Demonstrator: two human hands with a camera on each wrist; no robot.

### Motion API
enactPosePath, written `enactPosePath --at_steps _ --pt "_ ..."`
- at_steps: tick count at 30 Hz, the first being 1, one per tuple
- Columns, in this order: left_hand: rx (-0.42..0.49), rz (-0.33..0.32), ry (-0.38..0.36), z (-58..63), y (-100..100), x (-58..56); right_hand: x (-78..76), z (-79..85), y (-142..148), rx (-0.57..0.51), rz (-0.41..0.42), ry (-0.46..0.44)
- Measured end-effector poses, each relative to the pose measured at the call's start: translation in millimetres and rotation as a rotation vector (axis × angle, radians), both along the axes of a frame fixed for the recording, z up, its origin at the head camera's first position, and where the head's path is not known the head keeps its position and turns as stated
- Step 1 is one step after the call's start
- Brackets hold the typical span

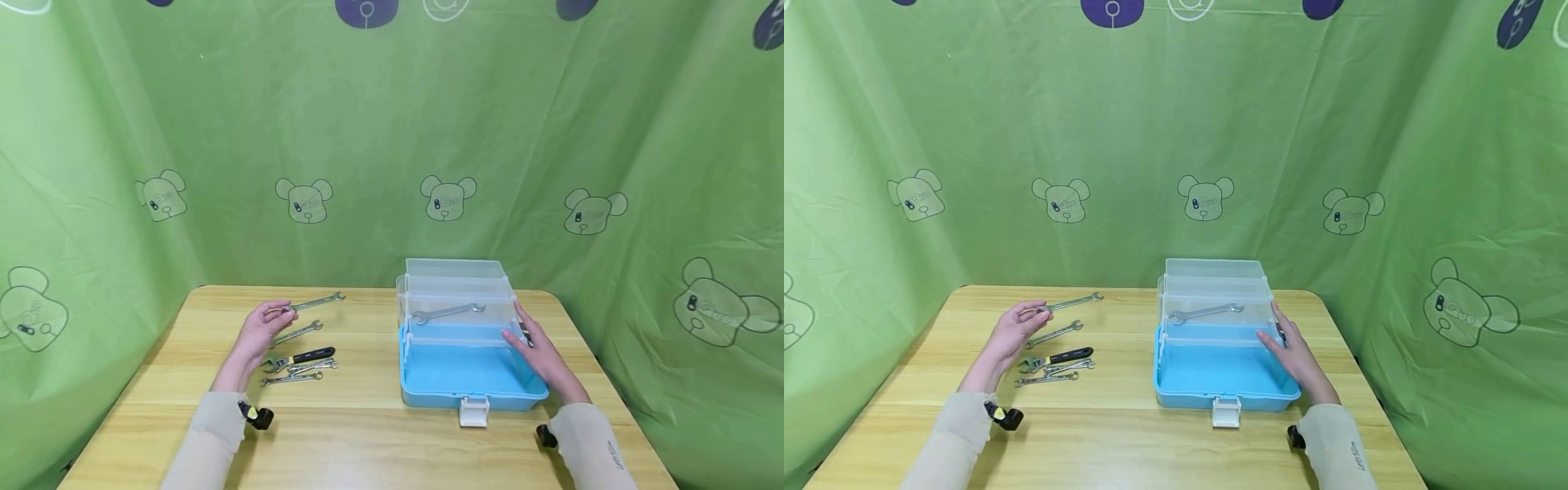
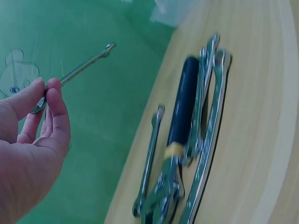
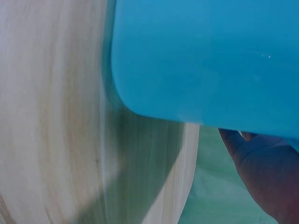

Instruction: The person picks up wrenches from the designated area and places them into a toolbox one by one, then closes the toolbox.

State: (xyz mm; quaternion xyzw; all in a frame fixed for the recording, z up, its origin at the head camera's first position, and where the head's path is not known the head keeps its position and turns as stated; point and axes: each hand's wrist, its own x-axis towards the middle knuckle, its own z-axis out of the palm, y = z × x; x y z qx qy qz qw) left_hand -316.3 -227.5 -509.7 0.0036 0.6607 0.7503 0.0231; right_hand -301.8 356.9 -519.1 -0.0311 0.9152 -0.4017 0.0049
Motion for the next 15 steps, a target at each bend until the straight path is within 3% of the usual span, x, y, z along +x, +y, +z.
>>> enactPosePath --at_steps 7,15 --pt "0.085 -0.095 0.044 9.5 19 14.1 0.7 -0.7 1 -0.012 0.001 0.006" --pt "0.099 -0.162 0.082 11.4 49 22.3 1.3 0.7 -1 -0.016 -0.002 -0.007"
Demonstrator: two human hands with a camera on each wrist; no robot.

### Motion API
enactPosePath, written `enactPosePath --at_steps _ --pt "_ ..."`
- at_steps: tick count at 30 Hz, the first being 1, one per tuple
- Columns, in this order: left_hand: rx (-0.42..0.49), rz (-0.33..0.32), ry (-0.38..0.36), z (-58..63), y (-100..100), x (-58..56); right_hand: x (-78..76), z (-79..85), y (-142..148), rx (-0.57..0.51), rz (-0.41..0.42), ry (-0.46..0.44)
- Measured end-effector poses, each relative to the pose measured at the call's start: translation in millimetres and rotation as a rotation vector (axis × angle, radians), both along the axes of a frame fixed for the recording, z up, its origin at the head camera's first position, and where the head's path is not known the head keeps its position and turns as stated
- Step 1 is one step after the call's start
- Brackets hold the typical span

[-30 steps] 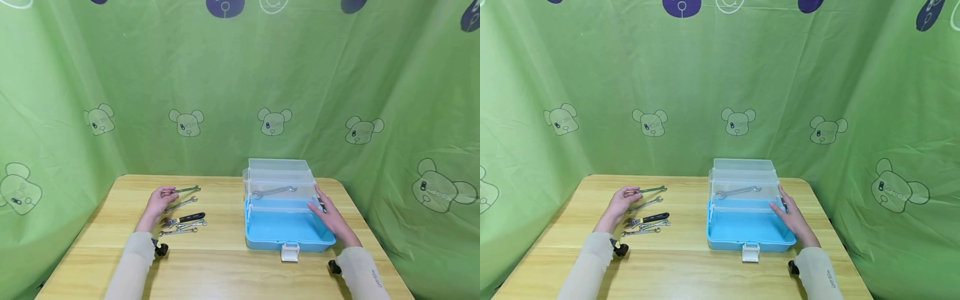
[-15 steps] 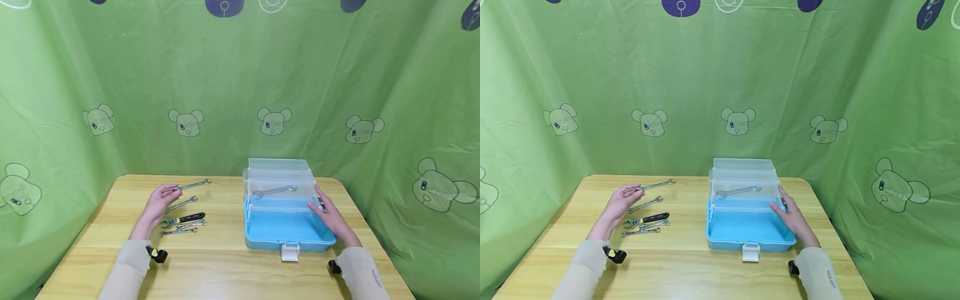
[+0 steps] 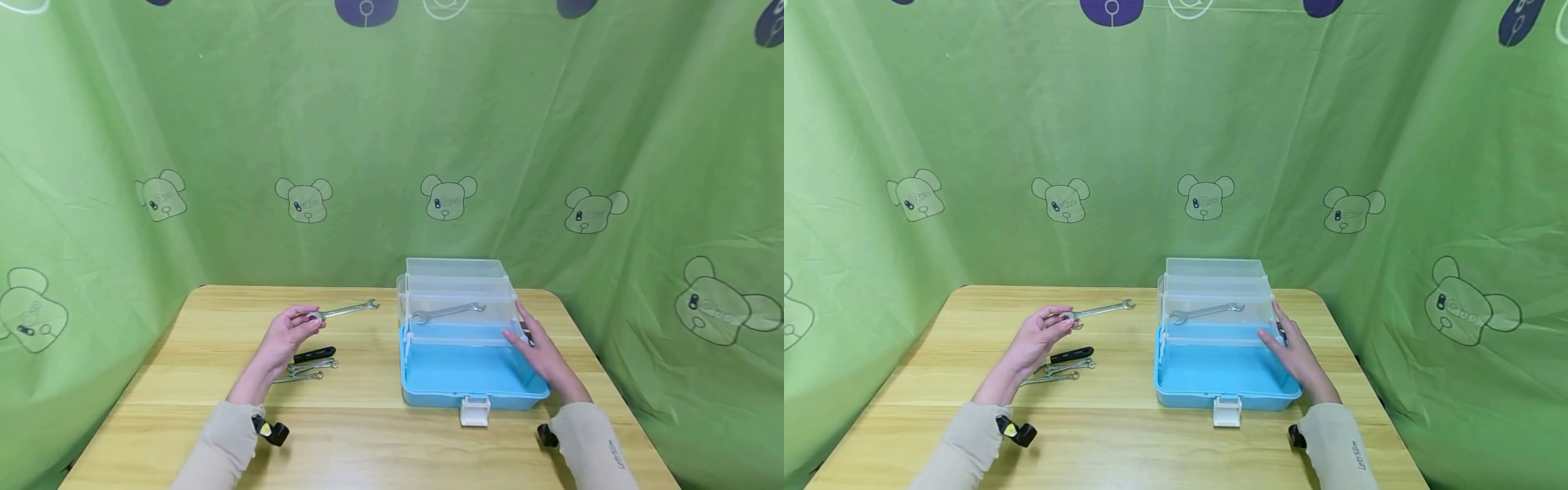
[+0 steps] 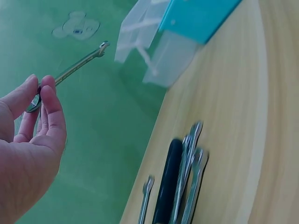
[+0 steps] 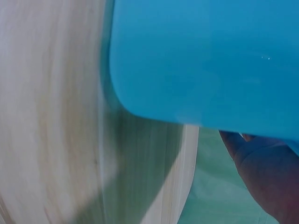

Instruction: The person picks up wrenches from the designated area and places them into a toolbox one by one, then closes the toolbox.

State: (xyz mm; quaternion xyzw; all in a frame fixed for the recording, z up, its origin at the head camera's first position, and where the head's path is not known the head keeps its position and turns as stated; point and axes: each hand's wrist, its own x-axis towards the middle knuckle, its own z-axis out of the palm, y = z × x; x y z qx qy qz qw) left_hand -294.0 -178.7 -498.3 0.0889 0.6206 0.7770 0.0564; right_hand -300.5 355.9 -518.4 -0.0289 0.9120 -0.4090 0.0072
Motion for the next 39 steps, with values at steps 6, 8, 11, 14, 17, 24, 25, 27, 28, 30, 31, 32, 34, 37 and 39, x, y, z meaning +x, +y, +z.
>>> enactPosePath --at_steps 6,8,11,14,17,24,25,27,28,30,31,32,34,37,39 --pt "-0.004 -0.057 0.0 -0.6 29 4.6 1.9 0.1 -1 0.001 -0.002 0.001" --pt "-0.011 -0.073 0.003 -1.0 39 5.8 2.2 -0.1 0 0.005 -0.003 -0.002" --pt "-0.018 -0.089 0.007 -1.8 53 6.1 1.8 -0.9 1 0.005 -0.004 -0.005" --pt "-0.037 -0.099 0.006 -2.7 66 4.3 1.3 -1.0 1 0.002 0.0 -0.007" --pt "-0.062 -0.108 -0.001 -4.7 78 0.9 1.3 -0.8 2 -0.001 -0.002 -0.004" --pt "-0.066 -0.124 0.004 -5.5 115 -4.8 1.8 1.0 5 0.011 -0.007 0.001" --pt "-0.068 -0.123 0.008 -5.2 119 -5.4 1.8 1.1 5 0.009 -0.006 0.002" --pt "-0.071 -0.12 0.015 -4.7 128 -6.4 1.3 0.9 4 0.006 -0.004 0.004" --pt "-0.074 -0.12 0.019 -4.6 131 -7.1 1.1 1.0 3 0.005 -0.001 0.004" --pt "-0.077 -0.119 0.018 -3.8 138 -8.0 0.6 0.8 2 0.002 0.004 0.005" --pt "-0.078 -0.12 0.015 -3.4 141 -8.5 0.3 0.3 2 -0.001 0.003 0.005" --pt "-0.077 -0.123 0.013 -3.1 144 -9.1 -0.1 -0.1 1 -0.004 0.004 0.006" --pt "-0.079 -0.13 0.012 -2.2 149 -10.0 -0.6 -0.6 1 -0.007 0.006 0.009" --pt "-0.09 -0.138 0.015 0.3 156 -11.2 -1.4 -1.3 1 -0.007 0.009 0.011" --pt "-0.105 -0.14 0.028 1.3 161 -12.1 -1.4 -1.6 0 -0.007 0.009 0.013"
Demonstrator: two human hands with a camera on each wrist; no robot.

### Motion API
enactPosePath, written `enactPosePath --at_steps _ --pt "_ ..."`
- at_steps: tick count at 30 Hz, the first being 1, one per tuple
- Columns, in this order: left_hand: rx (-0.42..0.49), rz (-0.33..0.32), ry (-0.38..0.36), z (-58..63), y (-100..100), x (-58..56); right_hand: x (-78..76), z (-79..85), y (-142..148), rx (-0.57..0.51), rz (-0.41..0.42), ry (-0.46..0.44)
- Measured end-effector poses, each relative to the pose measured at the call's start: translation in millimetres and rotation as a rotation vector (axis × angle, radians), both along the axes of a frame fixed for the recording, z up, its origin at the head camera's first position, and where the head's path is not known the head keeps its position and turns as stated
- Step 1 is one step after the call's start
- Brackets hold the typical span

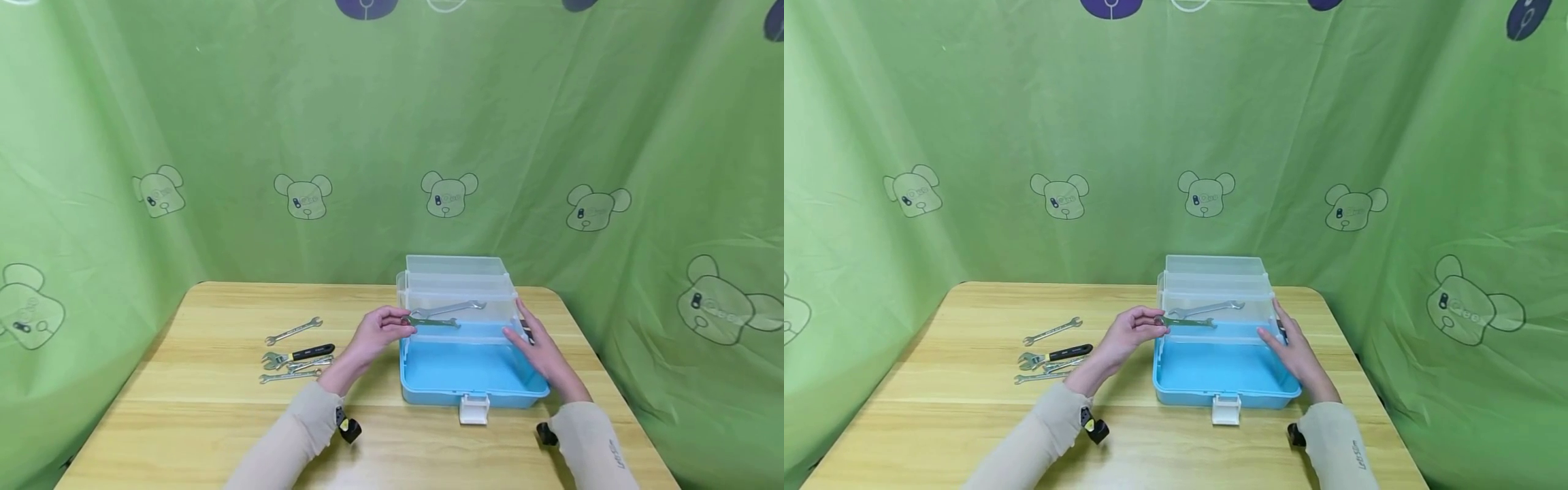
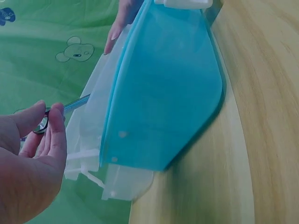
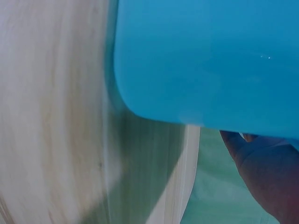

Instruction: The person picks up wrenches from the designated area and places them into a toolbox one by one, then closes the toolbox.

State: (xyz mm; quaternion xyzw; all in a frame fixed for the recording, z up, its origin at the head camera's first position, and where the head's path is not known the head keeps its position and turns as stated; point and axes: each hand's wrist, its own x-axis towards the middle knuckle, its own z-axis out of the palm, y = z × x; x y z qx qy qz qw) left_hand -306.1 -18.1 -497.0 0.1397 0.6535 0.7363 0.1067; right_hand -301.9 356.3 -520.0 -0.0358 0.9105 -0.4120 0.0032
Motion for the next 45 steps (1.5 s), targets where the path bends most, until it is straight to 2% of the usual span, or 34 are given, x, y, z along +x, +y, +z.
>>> enactPosePath --at_steps 13,18,23,27,30,35,41,45 --pt "-0.174 0.069 0.148 -4.0 28 -12.5 0.2 0.8 1 0.009 -0.005 -0.009" --pt "-0.315 0.108 0.226 -3.1 37 -16.2 0.4 -0.3 1 0.013 -0.006 -0.01" --pt "-0.503 0.15 0.304 0.6 41 -16.7 1.1 -0.9 0 0.018 -0.003 -0.008" --pt "-0.64 0.163 0.349 2.6 44 -16.7 1.0 -1.1 1 0.013 -0.008 -0.012" --pt "-0.707 0.171 0.367 3.8 45 -17.3 1.2 -1.0 1 0.006 -0.008 -0.013" --pt "-0.755 0.185 0.363 4.5 47 -20.1 1.7 0.7 -1 -0.001 -0.005 -0.009" --pt "-0.74 0.17 0.329 3.4 46 -23.2 1.3 1.3 -1 -0.001 -0.008 -0.018" --pt "-0.729 0.162 0.345 2.0 45 -23.9 -0.2 0.6 0 -0.002 -0.01 -0.021"
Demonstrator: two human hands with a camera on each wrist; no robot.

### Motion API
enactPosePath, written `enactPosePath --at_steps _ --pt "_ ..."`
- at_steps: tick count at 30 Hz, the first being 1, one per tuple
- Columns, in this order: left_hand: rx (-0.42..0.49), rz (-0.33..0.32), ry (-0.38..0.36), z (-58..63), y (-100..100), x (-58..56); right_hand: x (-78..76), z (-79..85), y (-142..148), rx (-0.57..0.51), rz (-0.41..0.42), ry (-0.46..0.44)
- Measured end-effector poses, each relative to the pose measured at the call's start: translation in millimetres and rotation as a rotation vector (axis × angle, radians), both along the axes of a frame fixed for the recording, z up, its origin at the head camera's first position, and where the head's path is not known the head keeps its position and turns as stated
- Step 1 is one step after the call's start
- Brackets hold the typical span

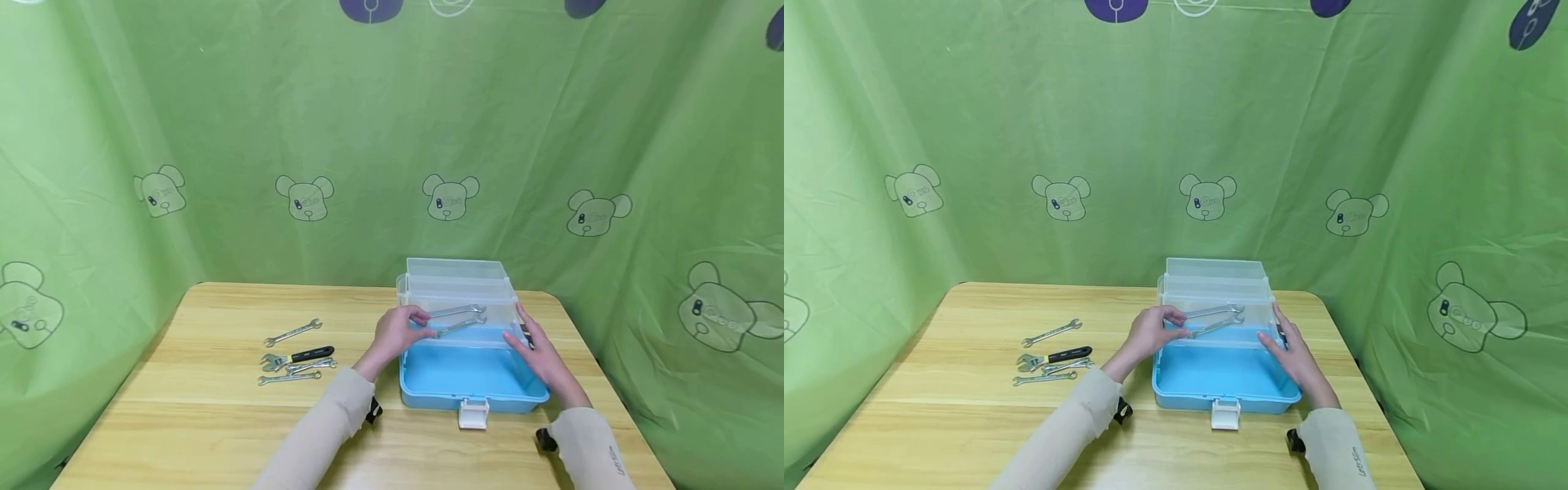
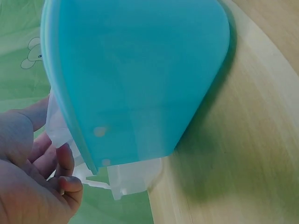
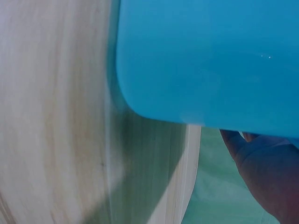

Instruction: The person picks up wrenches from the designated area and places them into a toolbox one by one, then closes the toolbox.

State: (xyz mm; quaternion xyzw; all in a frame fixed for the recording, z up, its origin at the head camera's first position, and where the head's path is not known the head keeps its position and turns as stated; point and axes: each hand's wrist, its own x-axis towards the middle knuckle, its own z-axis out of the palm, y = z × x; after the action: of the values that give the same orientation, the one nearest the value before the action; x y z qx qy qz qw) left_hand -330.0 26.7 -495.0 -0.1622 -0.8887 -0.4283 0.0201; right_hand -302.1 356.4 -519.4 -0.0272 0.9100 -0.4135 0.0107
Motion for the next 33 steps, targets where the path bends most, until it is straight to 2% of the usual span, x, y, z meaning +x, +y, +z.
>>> enactPosePath --at_steps 10,16,21,24,33 --pt "0.018 -0.03 0.033 -2.5 -6 1.8 -1.6 -2.4 0 0.007 0.003 0.002" --pt "0.056 -0.057 0.055 4.3 -26 3.4 -0.9 -1.1 -1 0.002 0.004 -0.005" --pt "0.087 -0.053 0.058 8.4 -54 5.0 -0.5 0.4 -2 0.007 0.002 -0.003" --pt "0.097 -0.032 0.057 6.0 -75 6.3 -0.1 0.5 -3 0.009 0.001 -0.001" --pt "0.116 0.07 -0.012 -19.7 -149 15.6 1.1 0.7 -3 0.001 -0.006 -0.011"
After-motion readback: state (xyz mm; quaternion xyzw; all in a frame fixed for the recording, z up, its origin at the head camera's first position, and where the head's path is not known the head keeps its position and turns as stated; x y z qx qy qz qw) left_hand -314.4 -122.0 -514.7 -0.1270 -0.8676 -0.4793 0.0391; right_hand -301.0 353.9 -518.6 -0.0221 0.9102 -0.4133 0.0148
